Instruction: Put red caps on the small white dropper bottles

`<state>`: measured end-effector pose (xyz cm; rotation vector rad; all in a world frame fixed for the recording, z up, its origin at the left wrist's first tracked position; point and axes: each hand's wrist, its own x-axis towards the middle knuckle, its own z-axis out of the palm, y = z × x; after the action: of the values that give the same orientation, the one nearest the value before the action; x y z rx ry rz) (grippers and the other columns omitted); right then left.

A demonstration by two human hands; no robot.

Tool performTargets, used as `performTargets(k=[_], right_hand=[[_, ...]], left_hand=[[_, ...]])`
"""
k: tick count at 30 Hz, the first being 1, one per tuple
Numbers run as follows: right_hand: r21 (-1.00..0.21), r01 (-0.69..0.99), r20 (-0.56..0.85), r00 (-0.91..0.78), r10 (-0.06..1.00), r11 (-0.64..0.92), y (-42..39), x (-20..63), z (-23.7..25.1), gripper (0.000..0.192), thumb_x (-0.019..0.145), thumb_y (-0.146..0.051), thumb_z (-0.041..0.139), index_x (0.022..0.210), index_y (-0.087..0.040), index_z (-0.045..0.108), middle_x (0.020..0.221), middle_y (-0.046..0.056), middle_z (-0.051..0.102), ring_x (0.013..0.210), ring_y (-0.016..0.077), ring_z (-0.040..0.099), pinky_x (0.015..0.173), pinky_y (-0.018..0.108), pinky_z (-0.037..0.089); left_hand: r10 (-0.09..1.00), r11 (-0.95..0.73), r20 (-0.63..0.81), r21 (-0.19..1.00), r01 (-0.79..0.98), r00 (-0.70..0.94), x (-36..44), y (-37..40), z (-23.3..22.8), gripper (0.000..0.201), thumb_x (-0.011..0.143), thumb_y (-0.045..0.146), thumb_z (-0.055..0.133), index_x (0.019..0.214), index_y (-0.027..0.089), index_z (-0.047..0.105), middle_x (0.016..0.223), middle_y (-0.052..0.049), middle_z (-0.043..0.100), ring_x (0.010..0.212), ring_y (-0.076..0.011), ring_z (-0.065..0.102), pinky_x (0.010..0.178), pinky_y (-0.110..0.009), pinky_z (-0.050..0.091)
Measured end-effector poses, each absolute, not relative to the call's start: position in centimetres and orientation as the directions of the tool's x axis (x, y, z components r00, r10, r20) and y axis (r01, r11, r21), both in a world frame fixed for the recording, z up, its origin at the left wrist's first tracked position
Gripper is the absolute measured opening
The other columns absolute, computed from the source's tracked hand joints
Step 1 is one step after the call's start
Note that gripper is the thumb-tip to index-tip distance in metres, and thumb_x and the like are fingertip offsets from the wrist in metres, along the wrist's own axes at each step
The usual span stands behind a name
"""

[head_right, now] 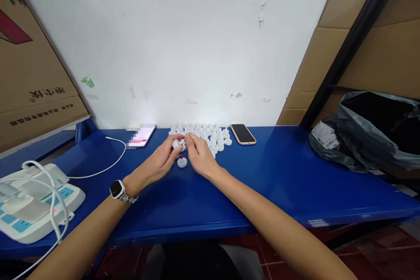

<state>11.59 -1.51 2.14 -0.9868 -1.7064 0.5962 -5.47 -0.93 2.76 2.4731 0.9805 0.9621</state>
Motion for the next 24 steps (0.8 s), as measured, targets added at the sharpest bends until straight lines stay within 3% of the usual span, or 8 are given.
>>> performTargets(k=[3, 4, 8, 11, 13, 17, 24], right_hand=[[-0.697, 0.509, 0.484, -0.186, 0.855, 0.506, -0.8, 12.6, 2.7, 0.038, 0.101, -0.042, 0.032, 0.070, -0.021, 0.040, 0.062, -0.003, 0.045, 0.061, 0.0131, 0.045, 0.062, 0.027, 0.033], [-0.648, 0.578, 0.465, -0.215, 0.859, 0.495, -0.5, 13.0, 2.9, 0.037, 0.101, -0.040, 0.032, 0.070, -0.021, 0.041, 0.061, -0.003, 0.046, 0.061, 0.0133, 0.045, 0.063, 0.027, 0.032], [-0.325, 0.809, 0.374, -0.366, 0.852, 0.490, 0.9, 13.6, 3.1, 0.034, 0.099, -0.030, 0.035, 0.071, -0.019, 0.050, 0.067, 0.001, 0.058, 0.072, 0.0165, 0.053, 0.074, 0.030, 0.033], [-0.087, 0.862, 0.302, -0.455, 0.838, 0.500, 1.8, 13.0, 3.2, 0.033, 0.097, -0.026, 0.036, 0.075, -0.017, 0.058, 0.077, 0.007, 0.065, 0.083, 0.0207, 0.056, 0.081, 0.034, 0.032], [0.003, 0.858, 0.261, -0.496, 0.828, 0.513, 2.3, 12.4, 3.3, 0.032, 0.096, -0.025, 0.038, 0.077, -0.016, 0.062, 0.082, 0.010, 0.067, 0.088, 0.0229, 0.057, 0.084, 0.036, 0.031], [0.056, 0.836, 0.193, -0.546, 0.815, 0.546, 3.1, 11.4, 3.2, 0.033, 0.094, -0.025, 0.038, 0.080, -0.015, 0.066, 0.090, 0.013, 0.069, 0.092, 0.0247, 0.057, 0.087, 0.039, 0.030], [0.019, 0.840, 0.188, -0.536, 0.823, 0.543, 3.2, 11.6, 3.4, 0.034, 0.093, -0.023, 0.038, 0.076, -0.015, 0.066, 0.085, 0.012, 0.069, 0.089, 0.0237, 0.056, 0.085, 0.037, 0.030]], left_hand=[[0.695, -0.719, 0.511, 0.479, 0.503, 0.506, -6.7, 0.4, 3.1, 0.041, 0.104, 0.043, 0.029, 0.134, 0.025, 0.049, 0.122, -0.008, 0.059, 0.115, -0.0218, 0.055, 0.104, -0.041, 0.042], [0.693, -0.719, 0.540, 0.464, 0.517, 0.479, -7.2, 1.0, 3.0, 0.041, 0.104, 0.042, 0.026, 0.125, 0.023, 0.056, 0.116, -0.007, 0.061, 0.112, -0.0219, 0.056, 0.103, -0.041, 0.043], [0.735, -0.658, 0.509, 0.378, 0.651, 0.448, -8.9, 3.0, 2.2, 0.037, 0.098, 0.047, 0.042, 0.102, 0.019, 0.066, 0.099, -0.008, 0.062, 0.096, -0.0239, 0.057, 0.088, -0.042, 0.047], [0.758, -0.636, 0.440, 0.336, 0.694, 0.482, -9.2, 3.5, 1.4, 0.035, 0.094, 0.049, 0.050, 0.098, 0.020, 0.069, 0.095, -0.008, 0.062, 0.091, -0.0245, 0.057, 0.083, -0.042, 0.047], [0.767, -0.627, 0.416, 0.326, 0.708, 0.487, -9.0, 3.6, 1.1, 0.034, 0.092, 0.048, 0.052, 0.097, 0.020, 0.070, 0.094, -0.008, 0.063, 0.090, -0.0249, 0.057, 0.082, -0.042, 0.047], [0.780, -0.613, 0.403, 0.339, 0.714, 0.479, -8.8, 4.1, 0.6, 0.030, 0.091, 0.044, 0.054, 0.093, 0.020, 0.071, 0.090, -0.007, 0.064, 0.087, -0.0242, 0.058, 0.080, -0.041, 0.047], [0.798, -0.590, 0.419, 0.393, 0.705, 0.434, -8.7, 4.3, 0.7, 0.020, 0.090, 0.035, 0.056, 0.088, 0.020, 0.069, 0.092, -0.007, 0.063, 0.086, -0.0231, 0.060, 0.077, -0.038, 0.048]])
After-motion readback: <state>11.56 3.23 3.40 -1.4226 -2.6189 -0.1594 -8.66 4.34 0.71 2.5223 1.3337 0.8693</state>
